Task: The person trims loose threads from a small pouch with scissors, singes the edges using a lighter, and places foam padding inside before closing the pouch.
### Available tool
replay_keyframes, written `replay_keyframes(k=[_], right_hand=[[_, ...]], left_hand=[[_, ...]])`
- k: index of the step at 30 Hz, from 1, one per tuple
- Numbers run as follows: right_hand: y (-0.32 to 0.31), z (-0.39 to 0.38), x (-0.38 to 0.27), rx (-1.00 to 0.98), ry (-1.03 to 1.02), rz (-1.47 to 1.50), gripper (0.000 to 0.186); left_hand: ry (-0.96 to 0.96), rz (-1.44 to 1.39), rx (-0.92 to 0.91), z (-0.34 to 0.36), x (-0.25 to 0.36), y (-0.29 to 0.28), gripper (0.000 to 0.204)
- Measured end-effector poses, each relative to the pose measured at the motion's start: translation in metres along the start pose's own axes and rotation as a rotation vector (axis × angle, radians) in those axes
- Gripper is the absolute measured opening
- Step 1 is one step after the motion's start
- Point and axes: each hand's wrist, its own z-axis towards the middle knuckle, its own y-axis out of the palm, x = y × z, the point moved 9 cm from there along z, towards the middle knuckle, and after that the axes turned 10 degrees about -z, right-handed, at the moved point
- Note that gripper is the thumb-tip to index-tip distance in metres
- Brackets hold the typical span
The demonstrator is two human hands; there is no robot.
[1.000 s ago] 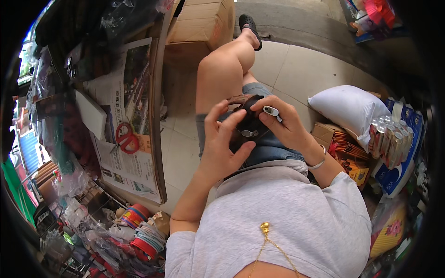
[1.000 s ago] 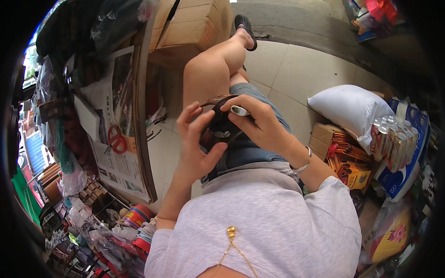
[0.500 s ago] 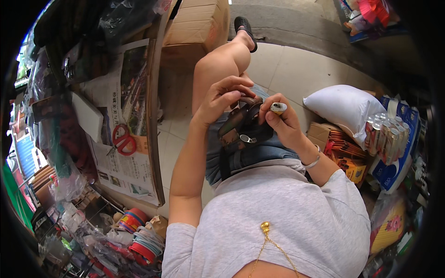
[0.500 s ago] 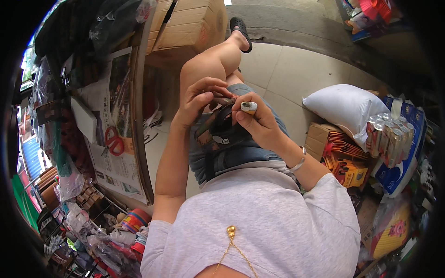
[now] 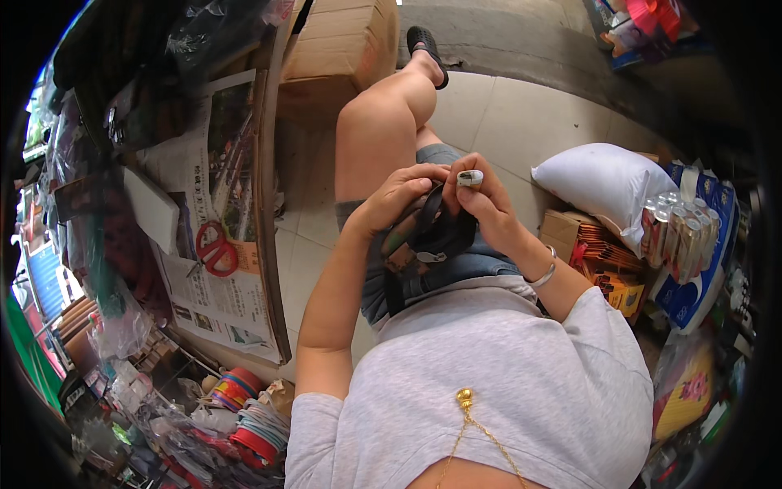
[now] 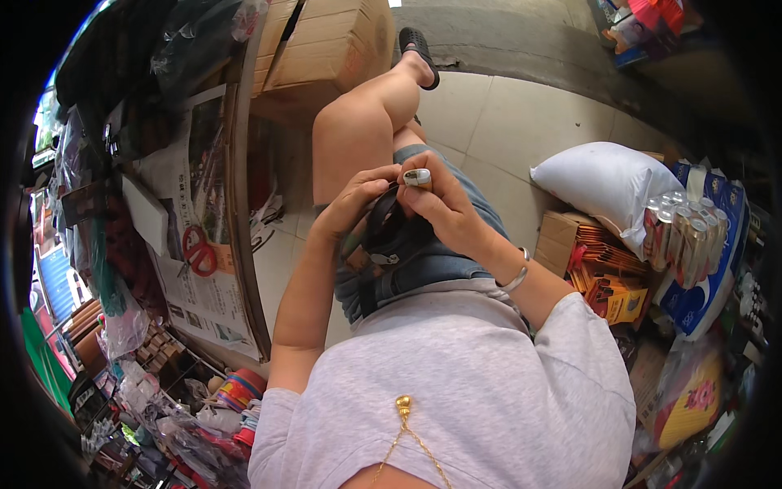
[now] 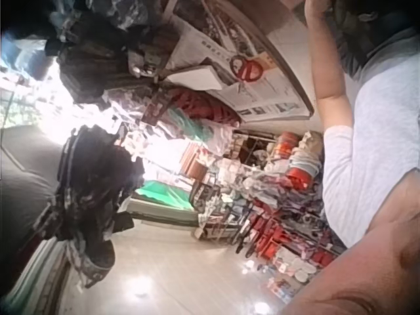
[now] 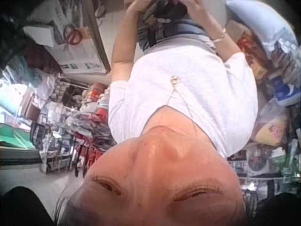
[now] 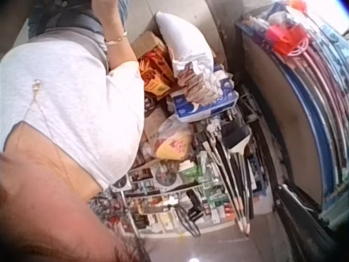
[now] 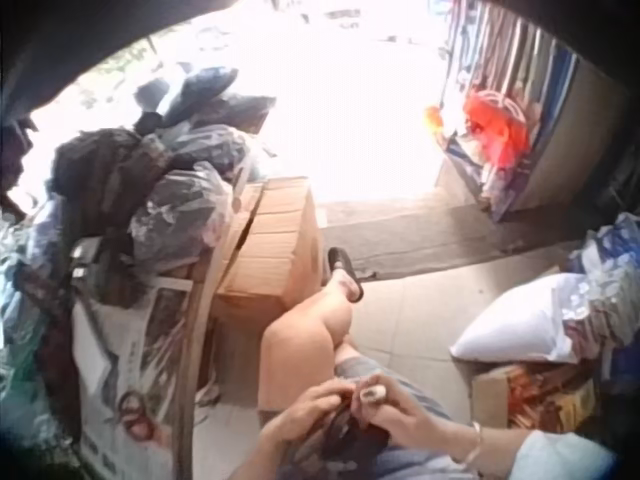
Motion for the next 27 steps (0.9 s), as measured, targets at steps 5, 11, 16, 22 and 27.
replay_keyframes(k=[5,11,16,22,27], right_hand=[[0.0,-0.002,-0.002,0.03,0.047,0.064,0.037],[-0.007,-0.005,-0.002,0.014,0.177,-0.263,0.044],[-0.01,-0.006,0.004,-0.089,0.307,-0.506,0.033],[-0.002,-0.002,0.01,-0.273,0.385,-0.743,0.041],[0.006,0.0,0.011,-0.336,0.411,-0.722,0.041]], left_hand=[[0.095,-0.01,0.034,0.011,-0.006,-0.003,0.03],[0.38,0.066,0.199,0.006,0.005,-0.028,0.038],[0.396,0.071,0.292,0.001,0.003,-0.034,0.04],[0.451,0.043,0.388,-0.001,0.003,-0.044,0.04],[0.477,0.064,0.387,-0.004,0.005,-0.044,0.039]])
